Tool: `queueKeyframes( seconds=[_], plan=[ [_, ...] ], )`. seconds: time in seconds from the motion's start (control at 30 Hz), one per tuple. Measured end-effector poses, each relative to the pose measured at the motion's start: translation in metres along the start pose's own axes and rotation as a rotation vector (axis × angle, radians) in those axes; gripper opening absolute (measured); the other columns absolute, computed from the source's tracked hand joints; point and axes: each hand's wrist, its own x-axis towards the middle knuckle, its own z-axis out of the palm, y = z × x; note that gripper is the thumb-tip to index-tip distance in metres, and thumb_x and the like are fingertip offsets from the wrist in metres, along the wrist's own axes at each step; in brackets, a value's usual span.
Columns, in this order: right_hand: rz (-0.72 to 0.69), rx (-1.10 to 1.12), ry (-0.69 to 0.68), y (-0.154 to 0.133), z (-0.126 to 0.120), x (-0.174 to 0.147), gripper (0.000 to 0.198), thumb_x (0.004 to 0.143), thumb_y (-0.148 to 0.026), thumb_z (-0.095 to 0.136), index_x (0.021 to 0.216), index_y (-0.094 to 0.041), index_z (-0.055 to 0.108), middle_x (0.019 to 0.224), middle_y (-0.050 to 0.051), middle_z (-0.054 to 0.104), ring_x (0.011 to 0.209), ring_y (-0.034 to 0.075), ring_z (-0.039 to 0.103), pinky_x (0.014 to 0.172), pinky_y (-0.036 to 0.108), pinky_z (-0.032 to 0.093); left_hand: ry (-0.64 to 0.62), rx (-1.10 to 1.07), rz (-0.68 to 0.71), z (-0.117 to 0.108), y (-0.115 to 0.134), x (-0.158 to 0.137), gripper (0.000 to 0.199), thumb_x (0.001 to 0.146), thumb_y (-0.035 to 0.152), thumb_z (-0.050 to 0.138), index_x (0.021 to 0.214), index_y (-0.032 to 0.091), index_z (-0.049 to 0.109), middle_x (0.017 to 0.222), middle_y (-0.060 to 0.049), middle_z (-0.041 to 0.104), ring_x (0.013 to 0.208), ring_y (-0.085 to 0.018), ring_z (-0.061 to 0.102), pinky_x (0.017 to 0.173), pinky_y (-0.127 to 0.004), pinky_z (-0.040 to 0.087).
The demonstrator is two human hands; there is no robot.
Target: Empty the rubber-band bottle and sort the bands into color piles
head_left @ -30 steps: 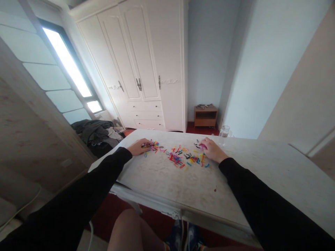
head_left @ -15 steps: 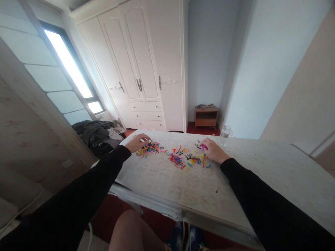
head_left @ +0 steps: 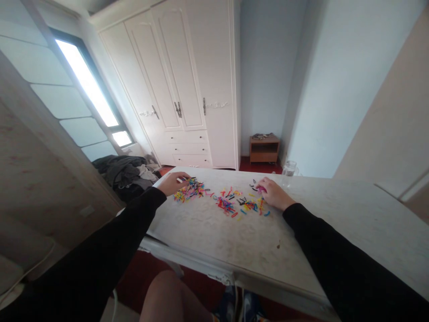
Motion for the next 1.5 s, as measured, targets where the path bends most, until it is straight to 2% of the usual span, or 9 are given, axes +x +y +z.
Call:
queueKeyframes(
  seconds=[0.37, 0.57, 0.73, 0.83, 1.03, 1.13, 1.3, 1.4, 1.5],
  plan=[
    [-0.019, 0.005, 0.008, 0.002, 0.002, 0.0, 0.027, 0.091, -0.003, 0.057, 0.104, -0.015, 0.077, 0.115, 0.014, 0.071, 0.108, 0.026, 0.068, 0.105, 0.038, 0.053, -0.023, -0.031, -0.04, 0.004, -0.005, -0.008, 0.054, 0.085, 0.066, 0.062, 0.1, 0.017, 0.08, 0.106, -0.013, 0.08, 0.097, -0.028, 0.076, 0.085, -0.041, 0.063],
    [-0.031, -0.004, 0.01, 0.003, 0.002, 0.0, 0.026, 0.091, -0.004, 0.058, 0.103, -0.017, 0.077, 0.114, 0.012, 0.071, 0.108, 0.024, 0.068, 0.104, 0.035, 0.053, -0.187, 0.033, 0.013, 0.016, -0.009, -0.013, 0.065, 0.067, 0.066, 0.08, 0.116, 0.023, 0.08, 0.123, -0.012, 0.079, 0.114, -0.034, 0.073, 0.104, -0.047, 0.057],
    [-0.024, -0.008, 0.01, 0.003, 0.001, 0.0, 0.027, 0.091, -0.004, 0.057, 0.102, -0.017, 0.078, 0.113, 0.012, 0.071, 0.107, 0.024, 0.069, 0.104, 0.035, 0.053, -0.128, 0.03, 0.017, 0.018, -0.001, -0.013, 0.048, 0.082, 0.061, 0.065, 0.104, 0.021, 0.081, 0.114, -0.012, 0.078, 0.108, -0.03, 0.073, 0.101, -0.045, 0.059],
    [-0.018, -0.008, 0.002, 0.002, 0.001, 0.0, 0.028, 0.091, -0.004, 0.057, 0.103, -0.017, 0.078, 0.113, 0.012, 0.071, 0.107, 0.024, 0.069, 0.105, 0.036, 0.053, -0.095, 0.015, 0.04, 0.015, 0.01, -0.012, 0.046, 0.084, 0.057, 0.066, 0.109, 0.02, 0.079, 0.119, -0.012, 0.076, 0.11, -0.029, 0.072, 0.103, -0.046, 0.059],
    [-0.007, 0.001, 0.013, -0.004, -0.001, -0.001, 0.028, 0.092, -0.004, 0.055, 0.104, -0.015, 0.077, 0.113, 0.013, 0.071, 0.107, 0.025, 0.067, 0.104, 0.037, 0.052, -0.067, 0.031, 0.185, 0.033, 0.062, -0.013, 0.048, 0.087, 0.052, 0.071, 0.124, 0.021, 0.075, 0.131, -0.014, 0.07, 0.127, -0.033, 0.066, 0.118, -0.052, 0.049],
    [-0.006, -0.006, 0.039, -0.004, -0.001, -0.001, 0.026, 0.092, -0.004, 0.056, 0.104, -0.014, 0.076, 0.112, 0.014, 0.071, 0.106, 0.026, 0.067, 0.102, 0.037, 0.052, -0.194, 0.007, 0.286, 0.061, 0.111, -0.021, 0.064, 0.091, 0.056, 0.074, 0.147, 0.028, 0.063, 0.159, -0.015, 0.054, 0.147, -0.035, 0.053, 0.127, -0.053, 0.041],
    [-0.014, -0.041, 0.128, 0.001, 0.0, 0.0, 0.028, 0.093, -0.005, 0.053, 0.108, -0.014, 0.075, 0.112, 0.014, 0.071, 0.104, 0.026, 0.067, 0.1, 0.037, 0.052, -0.415, 0.164, 0.364, 0.114, 0.182, -0.028, 0.096, 0.084, 0.075, 0.075, 0.167, 0.042, 0.04, 0.18, -0.012, 0.024, 0.164, -0.054, 0.015, 0.126, -0.077, 0.023],
    [-0.025, -0.035, 0.139, 0.004, 0.002, 0.0, 0.027, 0.092, -0.005, 0.055, 0.106, -0.016, 0.075, 0.11, 0.012, 0.071, 0.103, 0.024, 0.067, 0.099, 0.036, 0.052, -0.445, 0.226, 0.347, 0.133, 0.196, -0.023, 0.087, 0.089, 0.079, 0.065, 0.166, 0.046, 0.04, 0.182, -0.01, 0.02, 0.162, -0.059, 0.015, 0.121, -0.086, 0.019],
    [-0.035, -0.031, 0.143, 0.004, 0.002, 0.0, 0.025, 0.092, -0.006, 0.056, 0.104, -0.018, 0.075, 0.108, 0.011, 0.071, 0.101, 0.023, 0.067, 0.097, 0.034, 0.053, -0.45, 0.194, 0.4, 0.142, 0.198, -0.018, 0.063, 0.102, 0.069, 0.052, 0.16, 0.045, 0.049, 0.174, -0.006, 0.039, 0.158, -0.05, 0.03, 0.124, -0.079, 0.024]
  ],
)
